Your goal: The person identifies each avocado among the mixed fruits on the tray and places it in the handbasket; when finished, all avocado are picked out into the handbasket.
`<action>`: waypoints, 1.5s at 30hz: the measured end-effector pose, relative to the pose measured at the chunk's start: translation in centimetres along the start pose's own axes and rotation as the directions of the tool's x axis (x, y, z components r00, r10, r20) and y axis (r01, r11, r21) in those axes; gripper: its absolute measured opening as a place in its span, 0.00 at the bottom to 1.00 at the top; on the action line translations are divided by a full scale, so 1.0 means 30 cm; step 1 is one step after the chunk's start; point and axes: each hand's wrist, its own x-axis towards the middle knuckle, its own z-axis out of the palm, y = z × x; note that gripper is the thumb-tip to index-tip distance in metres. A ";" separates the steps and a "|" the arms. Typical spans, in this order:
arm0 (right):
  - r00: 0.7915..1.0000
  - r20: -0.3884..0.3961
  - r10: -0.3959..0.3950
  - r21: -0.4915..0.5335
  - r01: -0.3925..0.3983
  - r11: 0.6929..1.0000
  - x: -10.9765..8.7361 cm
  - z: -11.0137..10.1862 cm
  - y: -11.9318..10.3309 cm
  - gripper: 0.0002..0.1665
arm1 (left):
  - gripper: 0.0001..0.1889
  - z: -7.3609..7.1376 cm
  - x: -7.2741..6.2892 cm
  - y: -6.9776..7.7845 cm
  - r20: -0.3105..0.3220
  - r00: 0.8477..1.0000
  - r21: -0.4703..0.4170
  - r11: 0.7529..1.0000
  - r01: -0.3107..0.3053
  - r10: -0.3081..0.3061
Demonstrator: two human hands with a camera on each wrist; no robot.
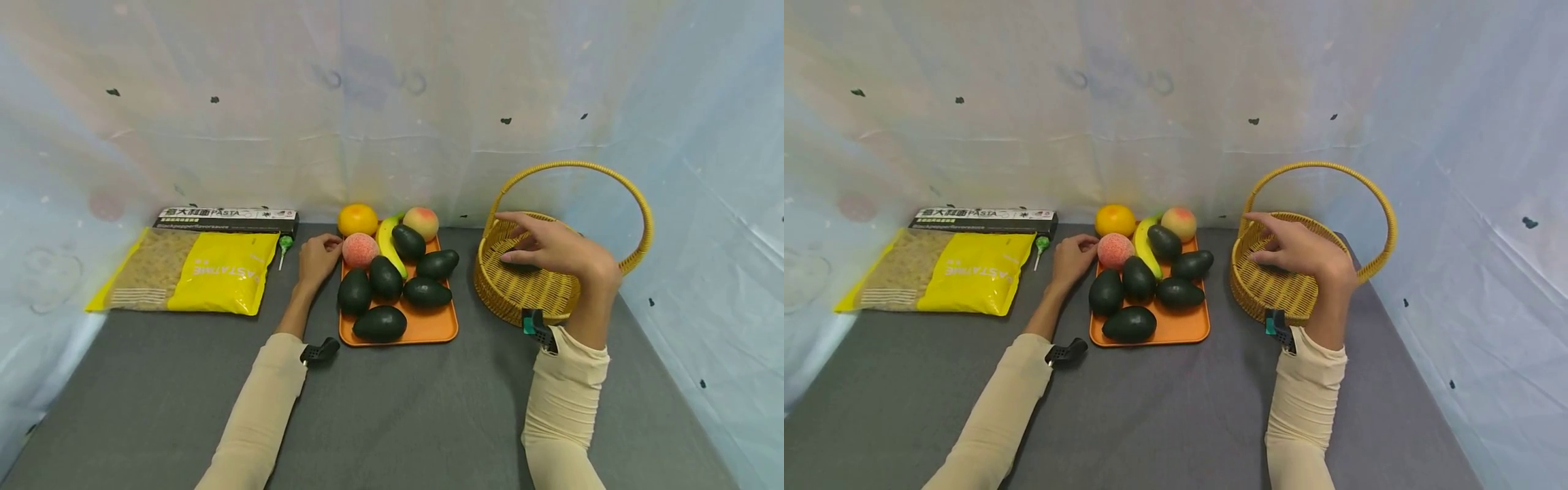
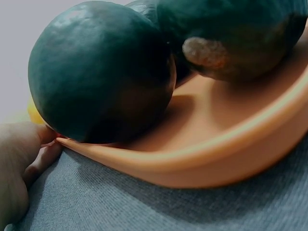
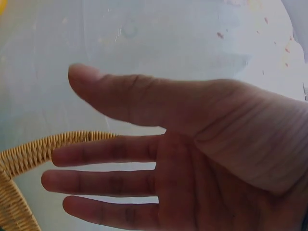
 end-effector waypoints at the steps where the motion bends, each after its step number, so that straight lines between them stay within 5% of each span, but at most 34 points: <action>1: 1.000 0.003 -0.010 0.005 0.010 1.000 0.001 0.001 -0.006 0.41 | 0.15 -0.001 0.002 0.001 0.006 1.000 -0.003 1.000 -0.001 0.001; 8: 0.990 0.044 -0.134 -0.007 0.134 0.991 0.021 0.009 -0.031 0.42 | 0.15 -0.009 0.004 0.014 0.012 1.000 -0.004 1.000 0.009 -0.009; 27: 0.972 0.111 -0.209 0.010 0.210 0.978 0.022 0.025 -0.049 0.44 | 0.15 -0.001 -0.007 -0.001 0.015 1.000 0.003 1.000 0.017 -0.017; 45: 0.972 0.130 -0.196 0.001 0.197 0.980 0.018 0.028 -0.088 0.44 | 0.15 -0.005 0.000 0.017 0.020 1.000 -0.004 1.000 0.018 -0.018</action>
